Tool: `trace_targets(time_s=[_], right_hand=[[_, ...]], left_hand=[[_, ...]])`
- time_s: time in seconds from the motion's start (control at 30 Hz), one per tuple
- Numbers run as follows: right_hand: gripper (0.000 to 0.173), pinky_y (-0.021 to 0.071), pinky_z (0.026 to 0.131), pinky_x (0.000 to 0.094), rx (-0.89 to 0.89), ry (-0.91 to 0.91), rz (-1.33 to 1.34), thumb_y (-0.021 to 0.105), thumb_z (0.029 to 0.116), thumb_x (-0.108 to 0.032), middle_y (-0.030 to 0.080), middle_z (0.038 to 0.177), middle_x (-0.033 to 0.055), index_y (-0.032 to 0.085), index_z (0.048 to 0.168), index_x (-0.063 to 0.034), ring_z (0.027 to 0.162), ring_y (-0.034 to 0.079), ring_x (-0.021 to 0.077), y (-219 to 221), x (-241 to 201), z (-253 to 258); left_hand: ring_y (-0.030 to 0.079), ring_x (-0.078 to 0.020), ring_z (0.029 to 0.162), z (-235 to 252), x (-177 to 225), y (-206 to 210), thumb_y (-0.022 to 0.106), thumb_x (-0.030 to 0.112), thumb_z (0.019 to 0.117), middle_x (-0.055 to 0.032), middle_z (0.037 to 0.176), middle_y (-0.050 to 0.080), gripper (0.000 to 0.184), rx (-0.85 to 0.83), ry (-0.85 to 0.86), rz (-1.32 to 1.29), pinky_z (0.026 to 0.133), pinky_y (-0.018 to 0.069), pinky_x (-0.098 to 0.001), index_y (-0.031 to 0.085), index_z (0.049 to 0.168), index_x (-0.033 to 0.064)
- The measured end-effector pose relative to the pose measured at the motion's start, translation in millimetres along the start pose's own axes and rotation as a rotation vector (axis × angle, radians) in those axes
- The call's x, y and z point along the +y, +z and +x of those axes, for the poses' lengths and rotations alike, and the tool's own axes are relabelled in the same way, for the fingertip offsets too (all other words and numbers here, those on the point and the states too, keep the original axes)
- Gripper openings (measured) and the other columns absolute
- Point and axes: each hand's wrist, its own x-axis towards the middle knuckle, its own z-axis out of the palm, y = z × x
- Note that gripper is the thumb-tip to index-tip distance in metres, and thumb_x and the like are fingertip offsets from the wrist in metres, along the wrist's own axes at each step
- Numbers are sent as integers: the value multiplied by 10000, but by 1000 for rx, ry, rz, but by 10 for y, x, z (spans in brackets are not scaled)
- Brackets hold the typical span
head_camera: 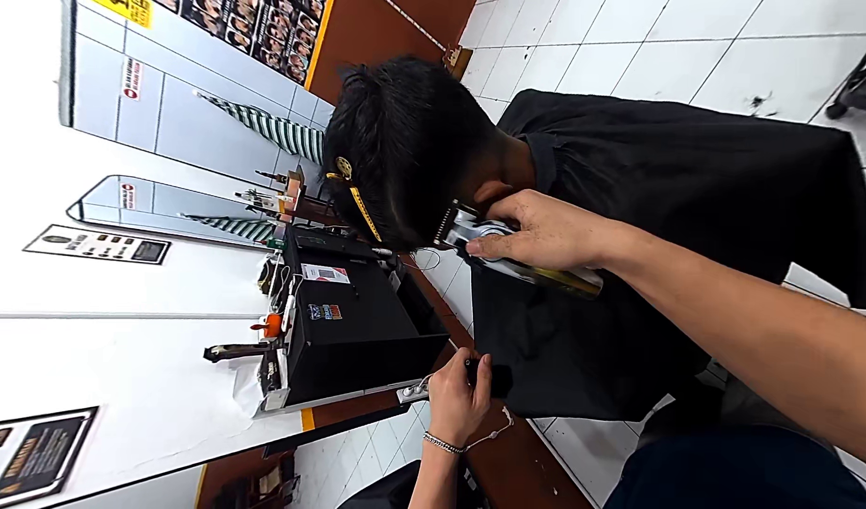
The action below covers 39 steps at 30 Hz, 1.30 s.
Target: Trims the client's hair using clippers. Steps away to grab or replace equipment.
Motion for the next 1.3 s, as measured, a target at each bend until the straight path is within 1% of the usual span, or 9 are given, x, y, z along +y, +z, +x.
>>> trace_targets(time_s=[0.2,0.3,0.43,0.77,0.87,0.97,1.07,1.2,1.3], right_hand=[[394,462,621,357,-10,26,-22,606,1024,-437,589,769,40,678,957,-56,677,567,132,-9,63,4],[372,470,688,357,0,-29,0,609,1028,-409,600,837,47,676,988,-45,753,572,129,-24,-48,3],[369,466,646,363,-19,27,-21,614,1026,-402,597,786,46,682,969,-44,700,570,135,-11,55,-13],[380,467,664,373,-23,18,-15,608,1027,-422,601,810,47,679,984,-51,726,575,142,4,-42,-34],[385,491,696,376,-40,-1,-26,616,1024,-422,625,849,59,688,1030,-44,766,599,148,-4,-69,-17],[389,470,653,387,-33,44,-36,608,1023,-433,606,804,53,681,982,-53,718,583,153,-5,48,-30],[366,474,658,365,27,1,47,616,1023,-405,604,804,44,687,998,-46,717,576,135,-18,-21,-34],[381,444,608,344,-9,82,28,605,1032,-411,568,737,35,666,910,-56,653,547,127,-28,50,-47],[379,463,634,356,22,63,61,596,1034,-427,582,769,35,668,961,-63,685,566,134,-19,34,-43]], left_hand=[[542,-71,517,-3,5,5,454,366,1044,-4,616,586,425,4,0,-1,492,452,-257,667,852,51],[539,-71,516,-2,26,13,458,361,1040,-3,614,582,420,-9,-9,3,494,453,-259,668,854,48],[540,-76,512,9,31,-6,451,367,1041,-4,614,586,428,3,-13,9,491,451,-263,670,854,50],[546,-79,519,5,33,8,457,361,1037,-4,617,586,415,-19,-21,8,496,457,-265,672,858,54],[562,-89,524,10,48,14,451,366,1039,-11,624,598,425,-29,-18,6,496,469,-283,676,865,49],[555,-80,521,14,50,9,454,368,1040,-7,623,596,425,-21,-9,2,493,462,-270,672,860,51],[556,-79,526,24,54,34,457,365,1040,-5,626,597,420,-27,-12,4,498,461,-268,672,861,51],[555,-77,523,27,56,29,453,363,1043,-1,625,595,418,-29,-9,3,496,462,-267,671,860,57],[552,-77,519,30,66,71,459,367,1039,2,622,596,415,-34,-10,-1,492,460,-271,673,857,62]])
